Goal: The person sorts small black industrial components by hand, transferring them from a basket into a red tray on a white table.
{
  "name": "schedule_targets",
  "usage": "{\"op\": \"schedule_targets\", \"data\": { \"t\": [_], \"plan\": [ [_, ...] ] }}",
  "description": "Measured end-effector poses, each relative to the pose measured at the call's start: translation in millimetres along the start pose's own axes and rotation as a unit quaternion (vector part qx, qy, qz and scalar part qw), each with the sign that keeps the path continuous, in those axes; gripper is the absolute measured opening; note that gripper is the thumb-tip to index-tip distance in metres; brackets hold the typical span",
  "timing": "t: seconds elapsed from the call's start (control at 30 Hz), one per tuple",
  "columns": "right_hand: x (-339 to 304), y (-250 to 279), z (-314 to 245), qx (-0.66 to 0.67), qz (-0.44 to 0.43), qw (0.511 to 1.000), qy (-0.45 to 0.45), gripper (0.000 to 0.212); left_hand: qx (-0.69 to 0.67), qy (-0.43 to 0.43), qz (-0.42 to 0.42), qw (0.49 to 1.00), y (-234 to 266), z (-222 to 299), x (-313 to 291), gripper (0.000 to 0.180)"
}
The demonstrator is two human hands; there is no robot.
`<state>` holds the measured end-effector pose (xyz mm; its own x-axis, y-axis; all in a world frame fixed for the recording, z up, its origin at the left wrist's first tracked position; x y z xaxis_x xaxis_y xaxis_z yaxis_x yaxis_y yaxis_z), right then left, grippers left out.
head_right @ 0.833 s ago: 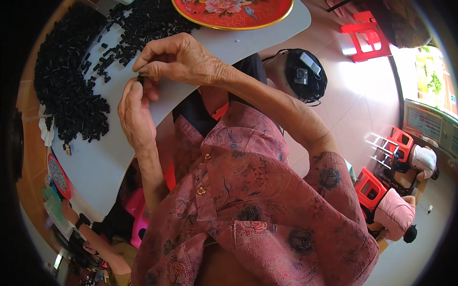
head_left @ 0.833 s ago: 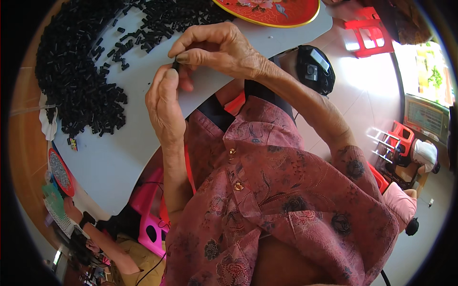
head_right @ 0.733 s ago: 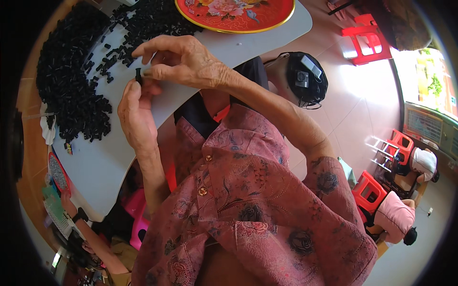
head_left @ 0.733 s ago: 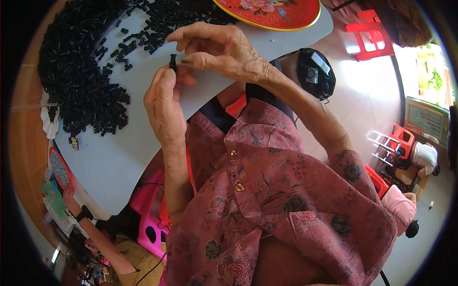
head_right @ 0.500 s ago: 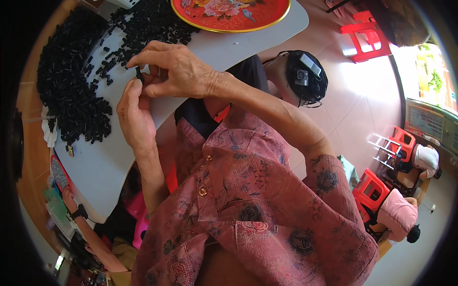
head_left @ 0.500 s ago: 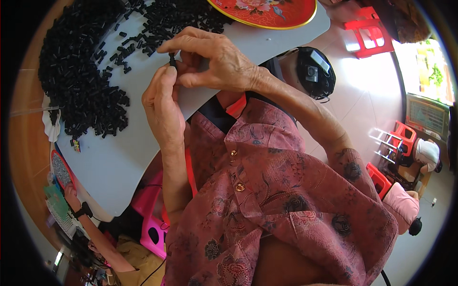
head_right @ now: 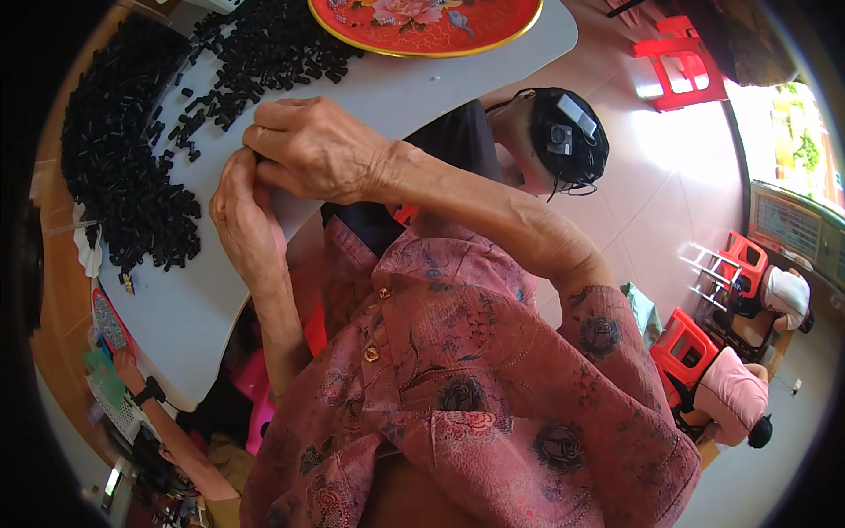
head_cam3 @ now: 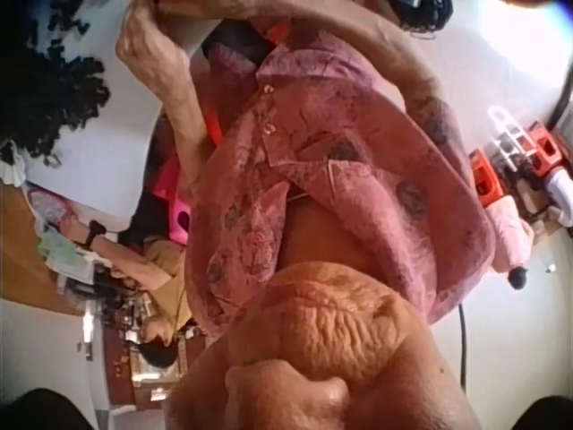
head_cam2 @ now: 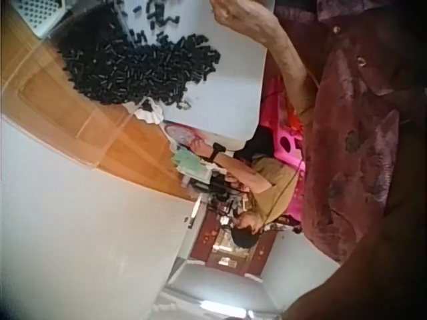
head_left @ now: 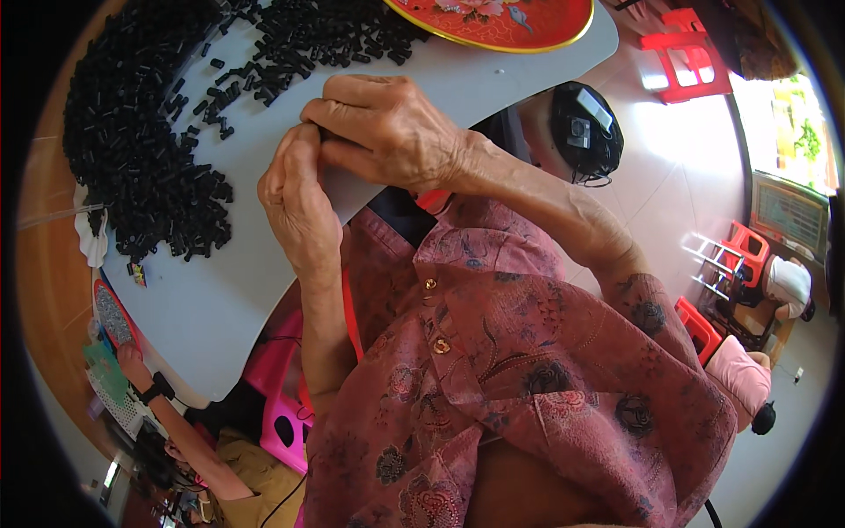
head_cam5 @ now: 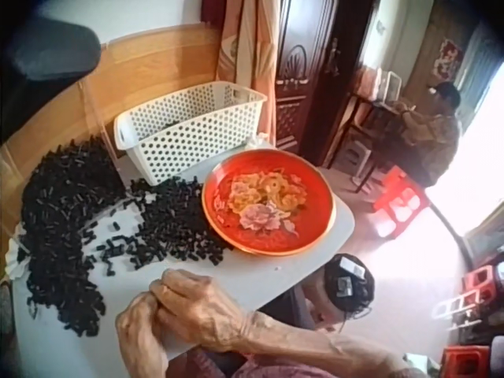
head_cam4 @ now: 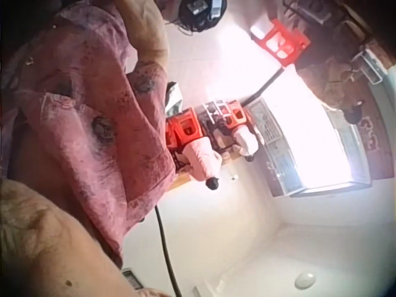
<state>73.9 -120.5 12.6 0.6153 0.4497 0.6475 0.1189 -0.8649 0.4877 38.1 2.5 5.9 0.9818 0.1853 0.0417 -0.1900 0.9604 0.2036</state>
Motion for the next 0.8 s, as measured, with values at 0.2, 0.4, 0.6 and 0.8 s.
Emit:
{"op": "schedule_targets", "data": {
  "t": [0.2,0.4,0.6,0.8],
  "plan": [
    [2,-4,-5,-0.036,0.025,0.999,0.006,0.021,-0.048,0.010,0.016,0.999,2,-2,0,0.032],
    [5,1,-2,0.054,0.006,0.997,-0.062,0.029,-0.199,0.069,0.021,0.977,0,-2,1,0.029],
    [3,4,-12,0.067,-0.001,0.997,-0.031,0.035,-0.169,0.074,0.044,0.982,12,-4,1,0.027],
    [37,49,0,0.032,-0.020,0.997,-0.063,0.032,-0.133,0.034,-0.018,0.990,12,-7,-16,0.025]
  ]
}}
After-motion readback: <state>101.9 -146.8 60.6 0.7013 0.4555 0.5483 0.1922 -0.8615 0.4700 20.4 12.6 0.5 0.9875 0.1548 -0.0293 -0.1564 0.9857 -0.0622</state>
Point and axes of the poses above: each hand's wrist, its own x-axis towards the middle knuckle, its own y-axis out of the back of the hand, z = x × y, the point moved 4 cm from there along x, towards the middle knuckle, and after that the axes turned 3 degrees about y, right-handed, at the moved point
